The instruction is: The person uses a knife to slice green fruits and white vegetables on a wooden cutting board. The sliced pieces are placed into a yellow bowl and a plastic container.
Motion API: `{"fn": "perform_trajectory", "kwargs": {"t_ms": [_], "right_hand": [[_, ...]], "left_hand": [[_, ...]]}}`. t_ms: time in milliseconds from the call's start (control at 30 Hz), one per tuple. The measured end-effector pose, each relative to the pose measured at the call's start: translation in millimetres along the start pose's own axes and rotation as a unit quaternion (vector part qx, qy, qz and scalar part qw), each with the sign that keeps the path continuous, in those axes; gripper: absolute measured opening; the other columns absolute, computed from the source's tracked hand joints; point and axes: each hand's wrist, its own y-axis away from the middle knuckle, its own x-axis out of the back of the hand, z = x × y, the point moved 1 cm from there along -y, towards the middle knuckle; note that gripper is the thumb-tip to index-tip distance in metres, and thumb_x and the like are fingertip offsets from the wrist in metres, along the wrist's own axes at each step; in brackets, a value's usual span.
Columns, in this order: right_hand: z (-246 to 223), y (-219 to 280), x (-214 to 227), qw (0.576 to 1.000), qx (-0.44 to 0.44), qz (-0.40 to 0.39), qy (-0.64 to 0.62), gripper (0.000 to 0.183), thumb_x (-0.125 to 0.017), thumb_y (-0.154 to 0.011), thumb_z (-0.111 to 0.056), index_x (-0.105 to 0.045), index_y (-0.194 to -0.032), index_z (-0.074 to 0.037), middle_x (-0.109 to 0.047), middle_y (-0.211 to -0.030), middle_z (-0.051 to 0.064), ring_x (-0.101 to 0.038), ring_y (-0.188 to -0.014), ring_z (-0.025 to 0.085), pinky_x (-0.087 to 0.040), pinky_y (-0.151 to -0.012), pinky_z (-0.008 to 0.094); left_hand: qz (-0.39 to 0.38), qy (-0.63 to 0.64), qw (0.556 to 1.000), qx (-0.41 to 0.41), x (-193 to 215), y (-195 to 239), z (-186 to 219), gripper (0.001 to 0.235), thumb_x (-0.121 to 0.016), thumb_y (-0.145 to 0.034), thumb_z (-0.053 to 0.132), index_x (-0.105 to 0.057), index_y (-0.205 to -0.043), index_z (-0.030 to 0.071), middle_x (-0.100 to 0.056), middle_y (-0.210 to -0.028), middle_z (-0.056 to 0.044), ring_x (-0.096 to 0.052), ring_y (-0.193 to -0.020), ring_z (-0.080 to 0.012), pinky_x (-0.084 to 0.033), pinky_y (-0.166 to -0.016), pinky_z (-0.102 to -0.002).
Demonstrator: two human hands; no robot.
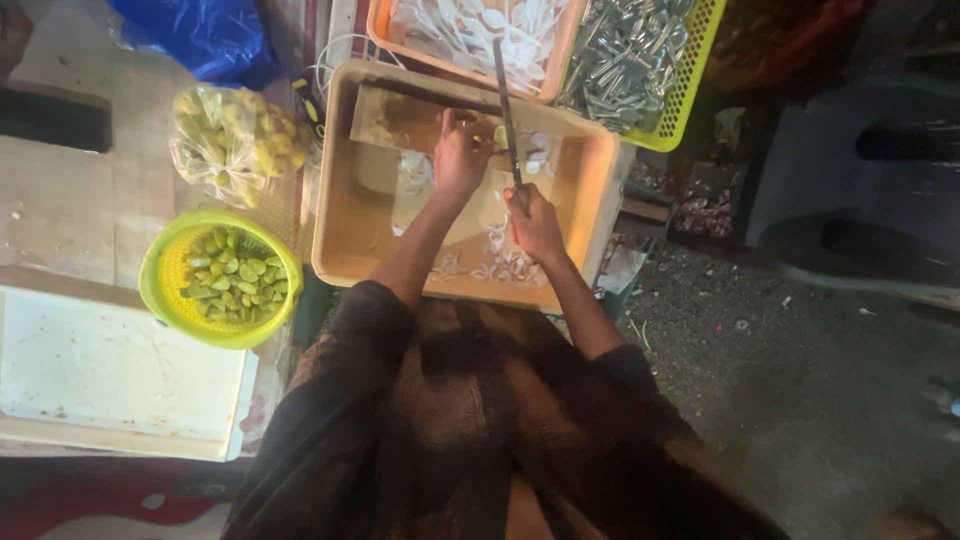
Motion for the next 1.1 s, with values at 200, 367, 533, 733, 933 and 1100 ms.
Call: {"fn": "perform_trajectory", "kwargs": {"t_ms": [200, 367, 533, 733, 933, 1100], "right_hand": [[22, -3, 3, 0.998, -0.033, -0.025, -0.047, 0.036, -0.06, -0.103, -0.038, -0.058, -0.101, -0.002, -0.055, -0.059, 0.004, -0.053, -0.043, 0.013, -0.043, -0.042, 0.032], [37, -8, -3, 0.988, 0.125, 0.005, 0.085, 0.037, -0.059, -0.112, -0.038, -0.059, -0.097, -0.004, -0.059, -0.064, 0.002, -0.058, -0.054, 0.01, -0.046, -0.051, 0.03], [45, -24, -33, 0.996, -0.027, 0.014, -0.082, 0.035, -0.059, -0.105, -0.038, -0.054, -0.1, -0.004, -0.052, -0.059, 0.001, -0.05, -0.045, 0.011, -0.042, -0.042, 0.03], [34, -15, -19, 0.989, 0.021, -0.012, -0.143, 0.029, -0.061, -0.104, -0.032, -0.059, -0.108, -0.004, -0.056, -0.068, 0.001, -0.053, -0.05, 0.01, -0.042, -0.046, 0.029], [27, 10, 12, 0.985, 0.051, 0.012, -0.166, 0.026, -0.06, -0.106, -0.03, -0.059, -0.116, -0.006, -0.055, -0.068, 0.001, -0.052, -0.052, 0.01, -0.044, -0.049, 0.027], [40, 26, 36, 0.982, 0.023, 0.044, -0.183, 0.025, -0.062, -0.105, -0.028, -0.059, -0.116, -0.005, -0.056, -0.068, 0.002, -0.053, -0.053, 0.01, -0.045, -0.05, 0.027]], "left_hand": [[0.008, -0.006, 1.0, 0.003, -1, 5, 1, 0.016, -0.077, -0.08, 0.009, -0.078, -0.095, 0.014, -0.061, -0.116, -0.008, -0.073, -0.086, -0.0241, -0.059, -0.076, -0.04], [0.015, -0.009, 1.0, -0.024, -7, -8, -12, 0.009, -0.074, -0.088, 0.011, -0.078, -0.096, 0.014, -0.062, -0.113, -0.008, -0.072, -0.092, -0.0293, -0.059, -0.078, -0.041], [-0.026, -0.039, 0.999, 0.002, -12, -7, -23, 0.018, -0.071, -0.087, 0.009, -0.075, -0.103, 0.016, -0.062, -0.121, -0.01, -0.068, -0.107, -0.0356, -0.057, -0.089, -0.045], [-0.038, -0.108, 0.993, -0.037, -4, -1, -6, 0.055, -0.081, -0.07, 0.011, -0.066, -0.123, 0.018, -0.049, -0.133, -0.014, -0.041, -0.132, -0.0438, -0.029, -0.121, -0.056], [-0.013, -0.209, 0.974, -0.09, -18, -2, 12, 0.051, -0.088, -0.06, 0.021, -0.073, -0.109, 0.02, -0.046, -0.136, -0.018, -0.04, -0.124, -0.0477, -0.022, -0.112, -0.071], [-0.058, -0.145, 0.982, -0.105, -28, -3, 7, 0.028, -0.081, -0.082, 0.016, -0.073, -0.109, 0.018, -0.054, -0.137, -0.004, -0.049, -0.127, -0.0378, -0.052, -0.098, -0.047]]}}
